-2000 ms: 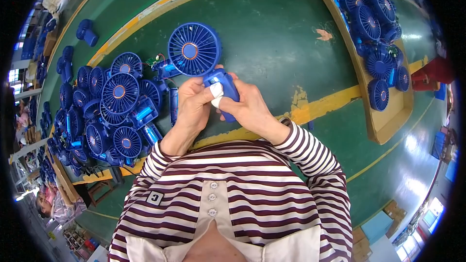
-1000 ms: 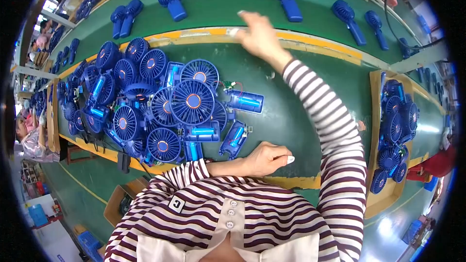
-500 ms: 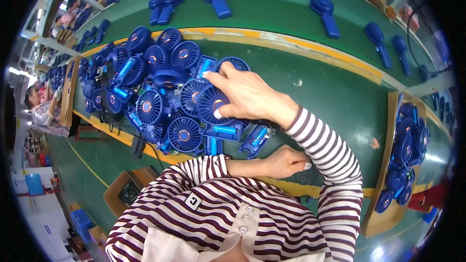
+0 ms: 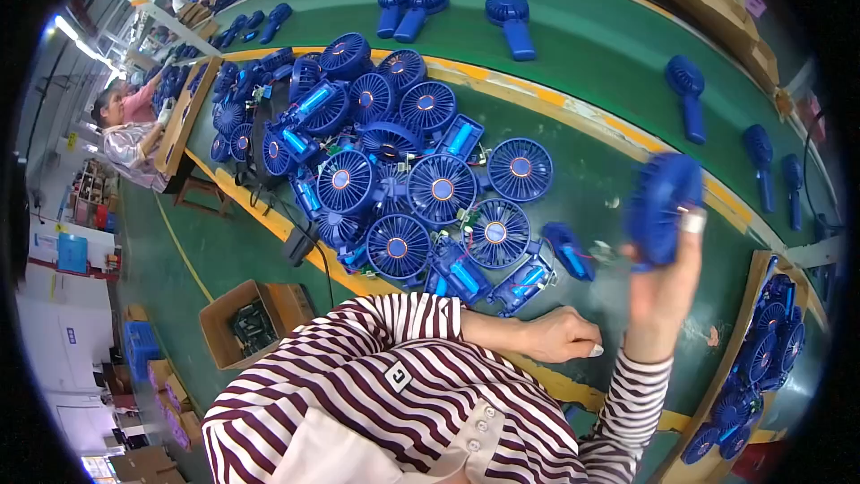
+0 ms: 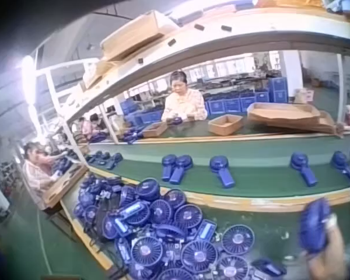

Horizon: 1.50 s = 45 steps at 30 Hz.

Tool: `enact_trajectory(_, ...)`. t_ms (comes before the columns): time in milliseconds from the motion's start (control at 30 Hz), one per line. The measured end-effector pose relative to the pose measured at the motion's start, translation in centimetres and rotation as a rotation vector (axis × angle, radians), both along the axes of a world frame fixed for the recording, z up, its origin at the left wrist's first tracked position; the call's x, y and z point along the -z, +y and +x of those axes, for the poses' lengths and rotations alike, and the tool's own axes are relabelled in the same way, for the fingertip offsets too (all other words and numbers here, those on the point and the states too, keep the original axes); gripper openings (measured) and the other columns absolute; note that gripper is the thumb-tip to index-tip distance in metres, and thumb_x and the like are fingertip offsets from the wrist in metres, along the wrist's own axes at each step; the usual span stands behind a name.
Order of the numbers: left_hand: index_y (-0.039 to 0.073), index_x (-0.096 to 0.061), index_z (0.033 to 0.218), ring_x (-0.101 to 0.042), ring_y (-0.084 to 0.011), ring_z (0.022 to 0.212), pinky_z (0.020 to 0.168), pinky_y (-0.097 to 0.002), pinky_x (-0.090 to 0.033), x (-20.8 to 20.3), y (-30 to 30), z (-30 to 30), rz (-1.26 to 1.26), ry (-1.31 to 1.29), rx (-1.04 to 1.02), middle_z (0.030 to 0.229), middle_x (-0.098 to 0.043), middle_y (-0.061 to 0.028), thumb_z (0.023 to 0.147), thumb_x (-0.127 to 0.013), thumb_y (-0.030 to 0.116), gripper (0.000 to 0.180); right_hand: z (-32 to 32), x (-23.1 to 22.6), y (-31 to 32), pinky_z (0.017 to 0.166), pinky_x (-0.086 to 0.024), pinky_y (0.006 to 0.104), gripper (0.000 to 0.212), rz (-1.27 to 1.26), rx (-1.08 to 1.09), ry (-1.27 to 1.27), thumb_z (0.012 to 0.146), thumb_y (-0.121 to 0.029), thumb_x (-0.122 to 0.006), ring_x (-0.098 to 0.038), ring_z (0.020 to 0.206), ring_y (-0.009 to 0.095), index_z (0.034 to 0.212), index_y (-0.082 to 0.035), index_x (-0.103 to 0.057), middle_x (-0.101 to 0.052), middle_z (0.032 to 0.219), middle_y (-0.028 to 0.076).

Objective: The person assembles handheld fans by positioning internal wiring and circuit boards into the handle casings, snapping the outer covers into place by hand, and placing the assembled fans onto the conveyor belt.

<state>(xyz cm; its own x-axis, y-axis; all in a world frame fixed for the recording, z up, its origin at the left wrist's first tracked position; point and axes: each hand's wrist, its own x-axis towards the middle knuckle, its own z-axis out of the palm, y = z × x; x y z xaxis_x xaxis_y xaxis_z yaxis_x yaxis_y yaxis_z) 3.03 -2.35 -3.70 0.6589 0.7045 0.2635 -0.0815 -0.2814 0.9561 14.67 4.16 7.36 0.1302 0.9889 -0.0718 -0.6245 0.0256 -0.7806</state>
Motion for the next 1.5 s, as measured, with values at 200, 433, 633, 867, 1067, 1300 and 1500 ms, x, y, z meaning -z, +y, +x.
enact_trajectory(200,0.007,-0.061,0.077,-0.055,-0.0304,0.053,0.052,-0.0382,-0.044,0.0,0.4,0.2,-0.085,0.173,0.017,0.059,-0.055,-0.0144,0.079,-0.058,0.024,0.017,8.6,4.6,-3.8,0.081,-0.049,0.0416,0.039,-0.075,0.214,0.172,0.081,-0.014,-0.055,-0.055,0.1,0.027,0.117,-0.001,-0.048,-0.056,0.112,0.014)
enact_trajectory(433,0.005,-0.063,0.088,-0.049,-0.0109,0.05,0.047,-0.0256,-0.039,-2.1,0.4,0.2,-0.112,0.202,0.038,0.061,-0.055,-0.0062,0.079,-0.061,0.01,0.011,10.4,8.3,-6.9,0.093,-0.042,0.0439,0.031,-0.03,0.342,0.103,0.082,-0.011,-0.057,-0.056,0.1,0.024,0.11,0.002,-0.05,-0.058,0.107,0.011)
enact_trajectory(633,0.003,-0.054,0.111,-0.05,-0.0312,0.099,0.084,-0.0363,-0.042,-4.8,3.1,2.5,0.495,0.373,-0.261,0.108,-0.053,-0.0143,0.071,-0.06,0.001,0.041,10.6,8.9,-8.1,0.09,-0.044,0.045,0.027,-0.066,0.38,0.159,0.083,-0.011,-0.057,-0.057,0.099,0.024,0.108,-0.002,-0.052,-0.058,0.107,0.011)
enact_trajectory(867,-0.001,-0.049,0.115,-0.049,-0.0309,0.098,0.082,-0.0406,-0.041,-3.9,4.8,5.1,0.568,0.716,-0.215,0.099,-0.052,-0.0157,0.068,-0.061,0.005,0.048,10.2,8.0,-7.5,0.079,-0.045,0.0373,0.022,-0.085,0.412,0.178,0.083,-0.012,-0.057,-0.057,0.091,0.018,0.104,-0.009,-0.052,-0.059,0.101,0.003)
enact_trajectory(1067,0.002,-0.056,0.096,-0.058,-0.0364,0.079,0.069,-0.0425,-0.048,-3.5,5.0,4.8,0.442,0.668,-0.292,0.092,-0.057,-0.0187,0.069,-0.062,0.009,0.029,9.0,7.6,-6.8,0.085,-0.046,0.0442,0.036,-0.023,0.306,0.19,0.084,-0.015,-0.058,-0.056,0.101,0.032,0.114,0.002,-0.046,-0.056,0.11,0.014)
enact_trajectory(1300,-0.002,-0.054,0.095,-0.061,-0.0312,0.076,0.068,-0.0375,-0.047,-1.4,3.8,4.3,-0.329,0.329,-0.343,0.084,-0.061,-0.0192,0.061,-0.064,0.012,0.038,10.8,11.0,-9.0,0.071,-0.048,0.0296,0.048,-0.004,0.156,0.154,0.087,-0.026,-0.053,-0.054,0.097,0.023,0.128,-0.007,-0.038,-0.048,0.122,0.015)
enact_trajectory(1500,-0.001,-0.053,0.088,-0.057,-0.0166,0.059,0.054,-0.0283,-0.046,-4.7,3.3,1.2,-1.043,-0.078,-0.102,0.072,-0.058,-0.0096,0.07,-0.058,0.008,0.021,8.8,10.1,-9.3,0.062,-0.046,0.0252,0.042,-0.042,0.07,0.097,0.088,-0.025,-0.051,-0.056,0.089,0.021,0.125,-0.006,-0.041,-0.053,0.115,0.014)
